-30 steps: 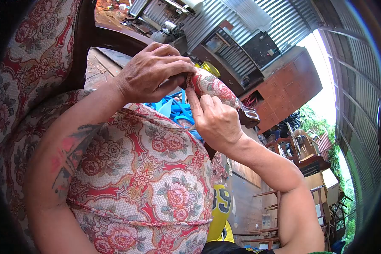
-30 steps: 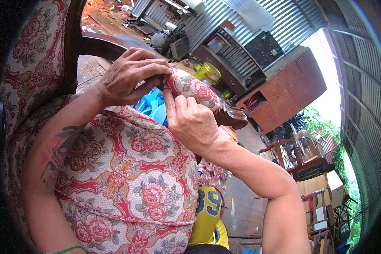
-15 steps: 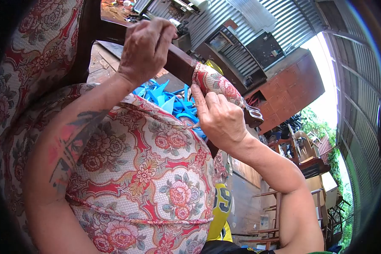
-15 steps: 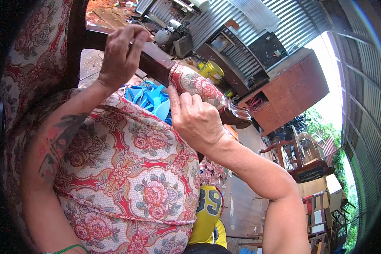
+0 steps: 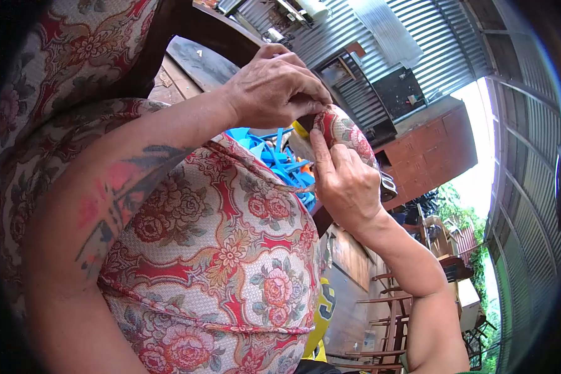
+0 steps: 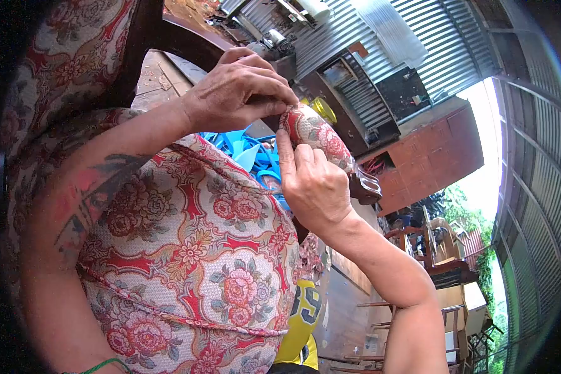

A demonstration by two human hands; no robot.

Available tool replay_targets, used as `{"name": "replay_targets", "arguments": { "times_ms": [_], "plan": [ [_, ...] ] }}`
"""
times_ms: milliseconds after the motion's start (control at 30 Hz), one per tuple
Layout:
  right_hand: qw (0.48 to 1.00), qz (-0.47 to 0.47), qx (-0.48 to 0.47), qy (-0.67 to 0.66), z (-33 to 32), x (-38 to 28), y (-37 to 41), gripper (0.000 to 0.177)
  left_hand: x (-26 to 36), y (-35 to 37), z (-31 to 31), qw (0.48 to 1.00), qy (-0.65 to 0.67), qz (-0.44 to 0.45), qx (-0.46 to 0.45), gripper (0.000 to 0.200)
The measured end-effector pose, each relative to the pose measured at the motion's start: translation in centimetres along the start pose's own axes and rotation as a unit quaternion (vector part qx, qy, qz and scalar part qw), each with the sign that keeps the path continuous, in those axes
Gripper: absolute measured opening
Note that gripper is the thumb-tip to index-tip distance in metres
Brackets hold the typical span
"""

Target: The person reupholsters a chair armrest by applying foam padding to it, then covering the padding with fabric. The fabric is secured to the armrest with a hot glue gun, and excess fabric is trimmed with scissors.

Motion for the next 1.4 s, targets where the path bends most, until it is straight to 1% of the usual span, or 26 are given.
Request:
{"name": "replay_targets", "arguments": {
  "times_ms": [100, 167, 233, 300, 467, 533, 567, 633, 700, 767, 900, 967, 1100, 1200, 1300, 1367, 1400],
  "plan": [
    [1.0, 0.007, -0.002, -0.001, 0.0, 0.1, 0.0, 0.061, 0.0, -0.2, 0.3, 1.0, 0.014, 0.002, -0.012, 0.02],
    [1.0, 0.002, 0.004, -0.004, -0.1, 0.0, 0.0, 0.061, -0.1, -0.2, 0.2, 0.999, 0.016, -0.028, -0.019, 0.019],
    [1.0, 0.01, 0.012, -0.01, -0.4, 0.1, -0.1, 0.06, 0.1, -0.1, 0.2, 1.0, 0.02, -0.007, -0.018, 0.02],
    [1.0, -0.002, 0.014, 0.009, -0.2, 0.0, 0.1, 0.058, 0.5, 0.0, 0.0, 1.0, 0.008, 0.011, -0.004, 0.021],
    [1.0, 0.009, 0.015, -0.002, -0.3, 0.1, 0.0, 0.054, 0.5, 0.0, 0.1, 1.0, -0.008, 0.019, -0.011, 0.029],
    [1.0, 0.017, 0.014, -0.008, -0.3, 0.2, 0.0, 0.053, 0.9, 0.2, -0.3, 0.998, -0.023, 0.04, 0.033, 0.033],
    [1.0, 0.017, 0.016, -0.01, -0.2, 0.2, 0.1, 0.053, 0.9, 0.2, -0.1, 0.998, -0.024, 0.041, 0.032, 0.033],
    [1.0, 0.018, 0.019, -0.012, -0.2, 0.2, 0.0, 0.053, 1.8, 0.5, -0.1, 0.994, -0.046, 0.088, 0.033, 0.035],
    [1.0, 0.022, 0.018, -0.009, -0.2, 0.2, 0.0, 0.052, 1.9, 0.6, -0.2, 0.994, -0.053, 0.093, 0.026, 0.037],
    [0.999, 0.021, 0.021, -0.012, -0.3, 0.2, 0.1, 0.053, 1.8, 0.5, -0.3, 0.997, -0.027, 0.072, 0.023, 0.035],
    [1.0, 0.018, 0.022, -0.013, -0.3, 0.2, 0.1, 0.054, 1.7, 0.5, -0.4, 0.996, -0.026, 0.077, 0.021, 0.03],
    [1.0, 0.019, 0.019, -0.015, -0.2, 0.3, 0.1, 0.055, 2.0, 0.5, -0.5, 0.994, -0.008, 0.107, 0.03, 0.028],
    [0.999, 0.022, 0.014, -0.023, -0.3, 0.2, 0.1, 0.055, 2.0, 0.3, -0.3, 0.993, 0.025, 0.11, 0.034, 0.027],
    [1.0, 0.019, 0.016, -0.016, -0.1, 0.3, 0.1, 0.055, 1.8, 0.3, 0.1, 0.992, 0.038, 0.116, 0.013, 0.027],
    [0.999, 0.018, 0.015, -0.021, -0.1, 0.3, 0.0, 0.055, 1.9, 0.3, -0.2, 0.994, 0.039, 0.102, 0.003, 0.029],
    [1.0, 0.017, 0.012, -0.019, -0.3, 0.3, 0.0, 0.055, 1.8, 0.2, -0.1, 0.994, 0.035, 0.099, -0.012, 0.038],
    [1.0, 0.015, 0.01, -0.017, -0.3, 0.3, 0.0, 0.055, 2.0, 0.2, -0.2, 0.994, 0.035, 0.099, -0.012, 0.038]
  ]
}}
Point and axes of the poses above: each hand's wrist, its own y-axis away from the middle knuckle, its own z-axis out of the palm, x = y × z, the point moved 7 cm from there along -y, towards the middle knuckle, and after that the axes turned 12 degrees about -x, right-handed, at the moved point
